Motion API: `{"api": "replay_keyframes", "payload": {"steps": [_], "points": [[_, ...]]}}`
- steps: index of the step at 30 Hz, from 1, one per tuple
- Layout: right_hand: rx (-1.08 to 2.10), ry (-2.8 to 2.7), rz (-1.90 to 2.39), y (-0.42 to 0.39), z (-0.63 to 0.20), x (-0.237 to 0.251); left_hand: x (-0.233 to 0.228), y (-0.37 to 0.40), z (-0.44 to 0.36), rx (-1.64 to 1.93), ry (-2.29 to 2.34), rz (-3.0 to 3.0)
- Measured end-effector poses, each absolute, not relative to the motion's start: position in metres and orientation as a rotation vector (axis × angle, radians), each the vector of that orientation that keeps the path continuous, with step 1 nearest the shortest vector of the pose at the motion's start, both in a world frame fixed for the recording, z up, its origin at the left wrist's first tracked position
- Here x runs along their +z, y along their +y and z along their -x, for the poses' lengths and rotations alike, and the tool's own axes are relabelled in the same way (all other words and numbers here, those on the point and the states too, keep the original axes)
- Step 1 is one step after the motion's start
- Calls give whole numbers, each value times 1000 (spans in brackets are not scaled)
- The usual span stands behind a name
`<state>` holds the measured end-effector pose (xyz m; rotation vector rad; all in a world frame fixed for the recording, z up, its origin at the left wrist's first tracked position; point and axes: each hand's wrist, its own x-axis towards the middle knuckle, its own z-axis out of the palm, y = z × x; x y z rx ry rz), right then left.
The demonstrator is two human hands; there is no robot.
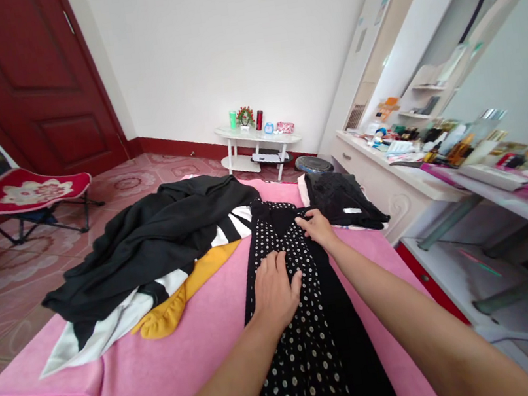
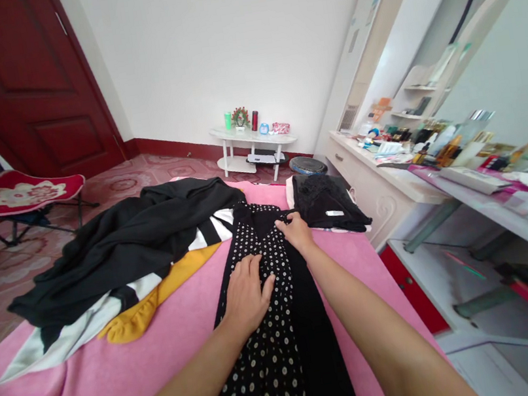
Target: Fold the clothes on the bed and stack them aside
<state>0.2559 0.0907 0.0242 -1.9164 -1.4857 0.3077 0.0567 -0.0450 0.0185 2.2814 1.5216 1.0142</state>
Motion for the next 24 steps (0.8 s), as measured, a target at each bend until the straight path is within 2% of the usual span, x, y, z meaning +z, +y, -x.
{"api": "replay_keyframes", "payload": {"steps": [8, 14, 20, 24], "points": [[190, -1571, 1901, 84, -257, 12, 14, -39, -54, 1027, 1520, -2266], [292, -1777, 1845, 52, -257, 4, 11, -40, -55, 972, 1521, -2309], [367, -1999, 1650, -34, -256, 9, 6, -41, -53, 901, 1441, -2409], [342, -2084, 1494, -116, -248, 16, 6, -42, -45, 683, 1326, -2472]]}}
